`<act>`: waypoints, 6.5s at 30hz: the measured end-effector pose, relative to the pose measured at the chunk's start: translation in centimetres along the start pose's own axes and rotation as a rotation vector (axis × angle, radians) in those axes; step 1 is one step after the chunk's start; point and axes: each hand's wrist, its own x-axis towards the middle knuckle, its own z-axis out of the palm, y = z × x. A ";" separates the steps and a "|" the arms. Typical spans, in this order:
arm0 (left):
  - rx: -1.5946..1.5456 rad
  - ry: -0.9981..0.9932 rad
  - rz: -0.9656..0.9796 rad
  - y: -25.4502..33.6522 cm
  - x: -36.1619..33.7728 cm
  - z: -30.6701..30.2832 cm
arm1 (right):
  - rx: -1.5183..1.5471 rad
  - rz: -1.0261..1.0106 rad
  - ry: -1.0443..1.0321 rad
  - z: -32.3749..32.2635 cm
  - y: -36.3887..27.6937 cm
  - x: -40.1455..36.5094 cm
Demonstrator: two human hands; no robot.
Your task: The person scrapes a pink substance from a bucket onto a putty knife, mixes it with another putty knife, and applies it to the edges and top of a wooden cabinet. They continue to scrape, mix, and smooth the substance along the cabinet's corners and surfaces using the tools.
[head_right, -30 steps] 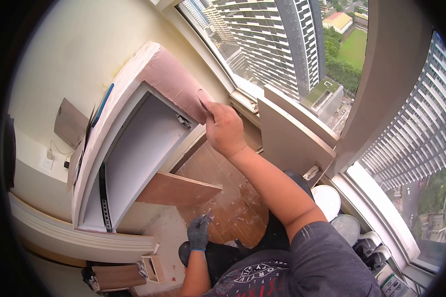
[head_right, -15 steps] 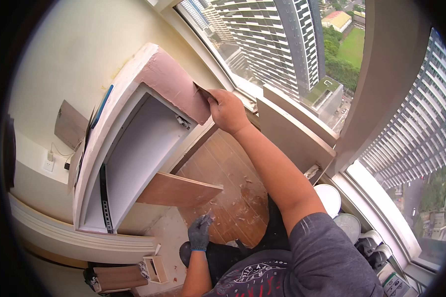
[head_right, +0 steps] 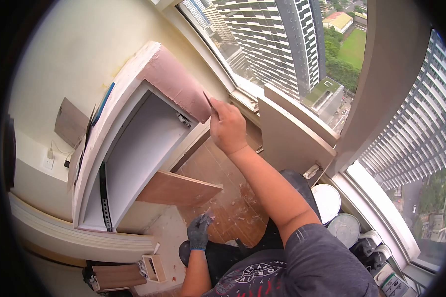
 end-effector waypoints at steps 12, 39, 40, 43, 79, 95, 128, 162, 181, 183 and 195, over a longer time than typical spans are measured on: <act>0.026 -0.019 0.036 -0.1 0.2 -0.2 | 0.001 0.034 -0.103 1.7 3.4 1.6; -0.051 -0.021 0.024 0.2 0.2 -0.3 | -0.043 0.129 -0.100 1.0 3.5 3.4; -0.047 -0.022 0.018 0.1 0.2 -0.4 | -0.040 0.110 -0.123 1.2 3.6 3.6; -0.082 -0.033 -0.003 0.4 0.1 -0.3 | -0.010 0.050 -0.101 1.7 2.6 2.9; -0.240 -0.058 -0.015 0.6 0.0 -0.6 | -0.243 -0.083 0.026 6.2 -7.5 -3.9; -0.354 -0.078 0.063 2.1 -1.0 -0.9 | -0.240 -0.061 0.049 4.2 -3.6 2.4; -0.527 -0.154 0.086 4.7 -2.1 -2.3 | 0.014 0.196 0.072 2.4 0.7 4.7; -0.702 -0.119 0.016 3.9 -1.9 -2.2 | -0.267 -0.084 0.170 3.6 -6.6 -0.7; -0.623 -0.192 0.125 1.8 -1.0 -1.9 | -0.259 -0.164 0.101 5.1 -9.2 -2.1; -0.625 -0.183 0.104 2.0 -1.0 -2.0 | -0.183 -0.112 0.173 3.6 -8.0 -0.2; -0.675 -0.149 -0.030 4.7 -1.6 -1.7 | 0.056 0.195 -0.103 2.6 2.0 6.3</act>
